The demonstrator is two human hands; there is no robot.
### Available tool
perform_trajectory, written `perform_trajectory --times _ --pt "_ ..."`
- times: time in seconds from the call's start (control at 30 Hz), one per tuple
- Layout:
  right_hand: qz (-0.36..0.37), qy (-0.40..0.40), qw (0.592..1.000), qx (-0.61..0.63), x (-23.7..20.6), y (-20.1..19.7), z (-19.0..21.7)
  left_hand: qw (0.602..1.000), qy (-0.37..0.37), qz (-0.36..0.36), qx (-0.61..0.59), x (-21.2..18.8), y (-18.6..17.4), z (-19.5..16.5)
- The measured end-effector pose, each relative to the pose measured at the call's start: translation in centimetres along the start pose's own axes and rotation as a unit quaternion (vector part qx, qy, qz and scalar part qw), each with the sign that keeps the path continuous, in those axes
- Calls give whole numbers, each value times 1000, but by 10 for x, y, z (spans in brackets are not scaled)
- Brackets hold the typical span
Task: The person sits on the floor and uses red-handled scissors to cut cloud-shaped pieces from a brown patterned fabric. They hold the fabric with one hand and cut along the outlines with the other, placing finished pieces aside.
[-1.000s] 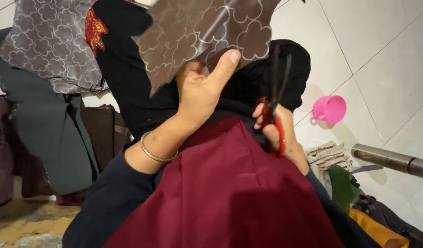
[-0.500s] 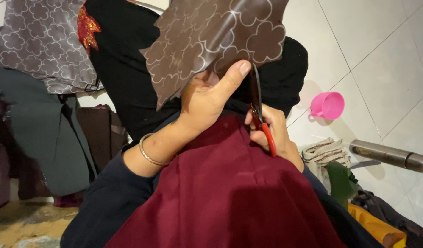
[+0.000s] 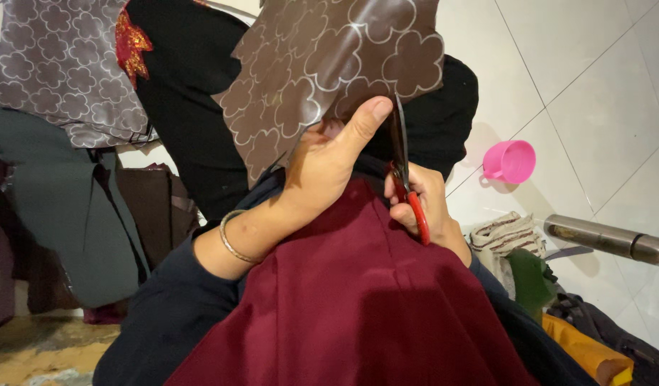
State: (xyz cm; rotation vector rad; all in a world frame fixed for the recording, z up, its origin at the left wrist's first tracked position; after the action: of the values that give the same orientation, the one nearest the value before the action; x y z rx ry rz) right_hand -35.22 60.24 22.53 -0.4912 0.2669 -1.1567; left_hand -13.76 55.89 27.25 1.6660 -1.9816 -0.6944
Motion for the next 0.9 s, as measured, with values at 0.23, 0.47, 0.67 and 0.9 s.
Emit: perform_trajectory --times 0.23,0.47,0.67,0.9 --pt "8 4 1000 0 3 -2 10 998 -2 -24 52 -3 4 -6" --pt "29 18 998 53 5 -3 13 1000 -4 -21 6 -3 7 -1" --pt "27 9 999 35 5 -5 11 996 -59 -58 27 -7 8 6" --pt "26 5 999 22 8 -4 13 996 -35 -54 64 -9 9 10"
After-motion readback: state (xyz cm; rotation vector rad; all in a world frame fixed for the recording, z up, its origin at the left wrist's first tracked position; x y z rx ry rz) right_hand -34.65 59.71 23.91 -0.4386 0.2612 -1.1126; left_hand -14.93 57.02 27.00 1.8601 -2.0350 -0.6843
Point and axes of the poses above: each hand's wrist, its own x-axis towards the middle knuckle, its own y-axis out of the palm, z = x × y, the point moved 1 cm from there along x, towards the middle knuckle, and after that the axes turned 5 degrees about -x, right-handed, at the moved point
